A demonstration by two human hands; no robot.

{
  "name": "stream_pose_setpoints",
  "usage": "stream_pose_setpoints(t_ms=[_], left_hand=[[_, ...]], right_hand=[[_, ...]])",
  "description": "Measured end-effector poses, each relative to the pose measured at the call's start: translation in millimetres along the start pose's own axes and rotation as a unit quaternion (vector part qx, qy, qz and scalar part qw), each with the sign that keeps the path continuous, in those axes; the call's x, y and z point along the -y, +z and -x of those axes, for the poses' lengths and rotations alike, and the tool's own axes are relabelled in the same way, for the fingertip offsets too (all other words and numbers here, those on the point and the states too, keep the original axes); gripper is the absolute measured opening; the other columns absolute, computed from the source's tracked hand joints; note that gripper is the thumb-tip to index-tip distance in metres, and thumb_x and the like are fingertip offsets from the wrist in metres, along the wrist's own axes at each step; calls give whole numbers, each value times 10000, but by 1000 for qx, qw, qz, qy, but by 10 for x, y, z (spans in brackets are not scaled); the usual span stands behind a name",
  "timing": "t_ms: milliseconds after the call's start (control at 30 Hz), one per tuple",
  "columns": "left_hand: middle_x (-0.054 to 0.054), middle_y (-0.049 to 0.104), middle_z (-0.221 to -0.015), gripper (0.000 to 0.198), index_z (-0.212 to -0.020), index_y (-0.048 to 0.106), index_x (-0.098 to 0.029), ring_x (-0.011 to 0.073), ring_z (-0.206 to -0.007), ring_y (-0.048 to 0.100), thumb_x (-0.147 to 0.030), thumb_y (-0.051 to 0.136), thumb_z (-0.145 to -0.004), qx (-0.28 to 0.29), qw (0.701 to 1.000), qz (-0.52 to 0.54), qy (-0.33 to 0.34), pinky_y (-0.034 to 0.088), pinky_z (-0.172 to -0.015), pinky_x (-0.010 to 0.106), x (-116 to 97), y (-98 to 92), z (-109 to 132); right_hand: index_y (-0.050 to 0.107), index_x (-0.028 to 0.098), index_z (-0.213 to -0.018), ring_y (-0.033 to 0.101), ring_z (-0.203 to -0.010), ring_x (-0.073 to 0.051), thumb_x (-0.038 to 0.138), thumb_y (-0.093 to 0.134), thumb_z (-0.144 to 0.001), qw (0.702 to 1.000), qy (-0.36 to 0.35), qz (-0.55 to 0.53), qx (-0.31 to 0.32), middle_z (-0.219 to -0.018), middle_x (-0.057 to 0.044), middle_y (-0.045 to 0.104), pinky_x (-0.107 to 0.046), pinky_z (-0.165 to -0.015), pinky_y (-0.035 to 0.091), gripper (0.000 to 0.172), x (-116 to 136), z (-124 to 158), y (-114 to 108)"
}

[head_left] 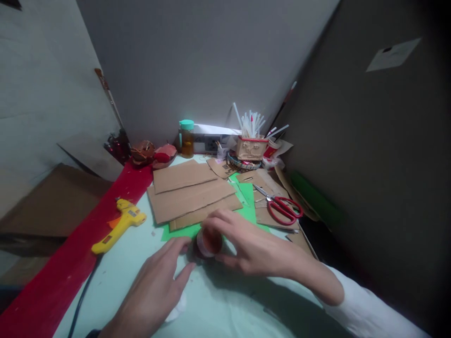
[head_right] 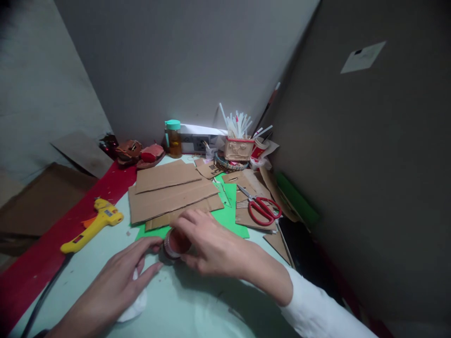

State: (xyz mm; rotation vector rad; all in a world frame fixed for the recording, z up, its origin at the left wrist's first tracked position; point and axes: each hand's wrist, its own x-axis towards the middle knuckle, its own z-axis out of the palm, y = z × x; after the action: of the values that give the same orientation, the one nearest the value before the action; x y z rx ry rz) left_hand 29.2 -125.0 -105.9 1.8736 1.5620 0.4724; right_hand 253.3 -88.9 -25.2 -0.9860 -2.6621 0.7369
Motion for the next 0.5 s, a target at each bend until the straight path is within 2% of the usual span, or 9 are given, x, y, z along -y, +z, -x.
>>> stream_pose_setpoints(t_ms=[133,267,433,500], left_hand=[[83,632,-1255,377,-1232,525,-243,254,-1123,615,-398,391,-916,-27,1000,-11,10,496,-946,461,68,40,12],[59,642,-1196,315,-1214,520,-270,258,-1003,640,-355,421,-928,-34,999,-33,17,519,-865,463,94,67,31],[74,634,-1149,239,-1170,530,-246,311,-1109,630,-309,446,-954,-21,997,-70,34,471,-957,526,98,94,56],[79,629,-1138,211,-1143,525,-236,333,-1106,634,-294,460,-950,-19,996,-84,26,467,-942,542,94,108,59]], right_hand=[[612,149,-1049,527,-1028,-224,63,667,-854,997,-23,55,42,-1137,-91,585,-367,-923,465,219,49,-106,-17],[612,151,-1020,524,-990,-223,83,646,-867,993,-34,95,68,-1099,-83,586,-374,-888,449,171,74,-157,-36],[597,156,-989,518,-968,-224,111,628,-856,986,-49,131,87,-1057,-71,577,-384,-862,423,143,100,-190,-52],[594,158,-990,518,-959,-220,124,618,-863,985,-50,139,92,-1050,-67,577,-377,-852,424,134,100,-207,-55]])
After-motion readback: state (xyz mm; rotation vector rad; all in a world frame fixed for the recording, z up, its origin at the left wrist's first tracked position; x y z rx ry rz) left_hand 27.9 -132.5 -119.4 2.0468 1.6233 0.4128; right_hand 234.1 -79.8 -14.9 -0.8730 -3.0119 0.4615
